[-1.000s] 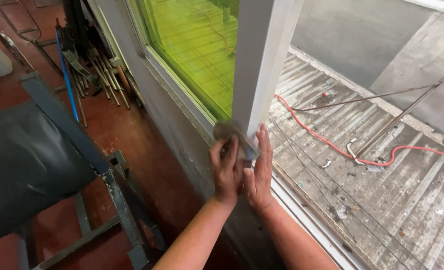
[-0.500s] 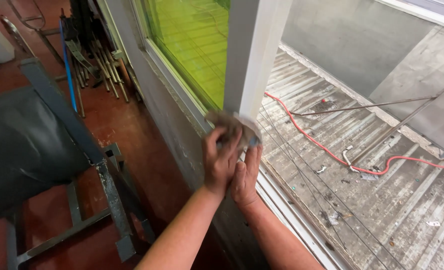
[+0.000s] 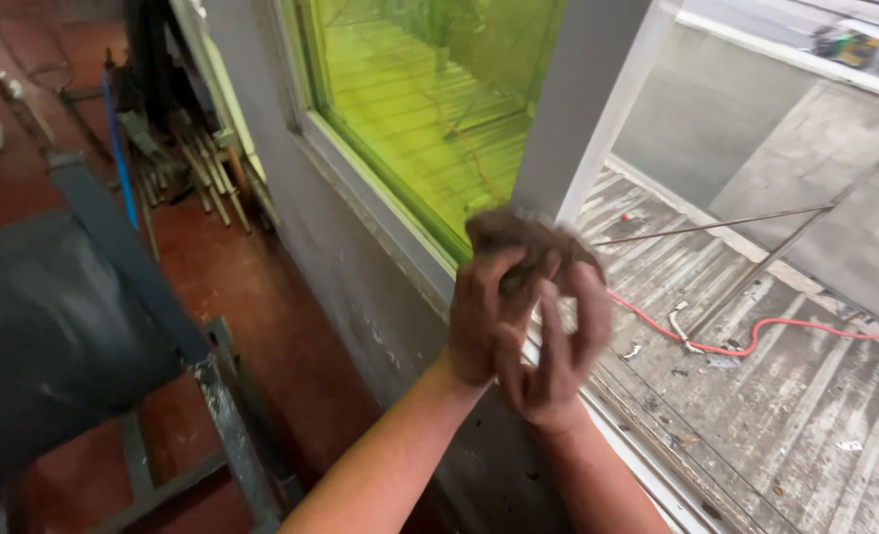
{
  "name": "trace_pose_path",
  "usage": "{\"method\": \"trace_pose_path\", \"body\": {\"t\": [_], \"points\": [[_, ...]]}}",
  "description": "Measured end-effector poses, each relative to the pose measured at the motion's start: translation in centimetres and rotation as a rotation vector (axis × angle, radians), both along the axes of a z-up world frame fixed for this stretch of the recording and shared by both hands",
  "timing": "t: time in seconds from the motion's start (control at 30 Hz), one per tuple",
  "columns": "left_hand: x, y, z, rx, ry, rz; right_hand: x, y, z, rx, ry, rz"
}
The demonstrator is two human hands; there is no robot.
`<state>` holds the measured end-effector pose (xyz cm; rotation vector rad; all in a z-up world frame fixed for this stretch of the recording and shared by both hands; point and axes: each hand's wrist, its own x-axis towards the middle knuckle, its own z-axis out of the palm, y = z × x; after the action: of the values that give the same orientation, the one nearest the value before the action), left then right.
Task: Clean and wipe down gym equipment, wall surfaces, and window frames using a cloth.
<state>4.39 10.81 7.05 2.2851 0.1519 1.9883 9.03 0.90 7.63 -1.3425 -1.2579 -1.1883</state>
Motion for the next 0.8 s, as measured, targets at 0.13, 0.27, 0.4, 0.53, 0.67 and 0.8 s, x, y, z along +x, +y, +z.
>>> {"method": "trace_pose_path", "body": {"t": [0.13, 0.27, 0.4, 0.53, 0.67, 0.8], "points": [[-0.8, 1.8, -4.2, -0.171, -0.012, -0.356, 0.0, 2.6, -0.9, -0.262, 0.115, 0.018], [-2.2, 4.3, -4.5, -0.154, 0.03, -0.481, 0.8, 4.9, -2.4, -0.208, 0.253, 0.065], [-1.3, 5.9, -3.7, -0.196, 0.019, -0.491, 0.7, 6.9, -3.0, -0.128, 0.213, -0.109], [-0.9, 7.1, -1.8, -0.274, 0.032, -0.578, 0.5, 7.5, -2.5, -0.136, 0.145, -0.436], [-0.8, 8.2, -0.4, -0.274, 0.104, -0.614, 0.9, 7.6, -1.4, -0.126, 0.206, -0.434], [-1.7, 8.2, 6.1, -0.228, 0.046, -0.679, 1.7, 7.3, 4.6, -0.033, 0.145, -0.409]]}}
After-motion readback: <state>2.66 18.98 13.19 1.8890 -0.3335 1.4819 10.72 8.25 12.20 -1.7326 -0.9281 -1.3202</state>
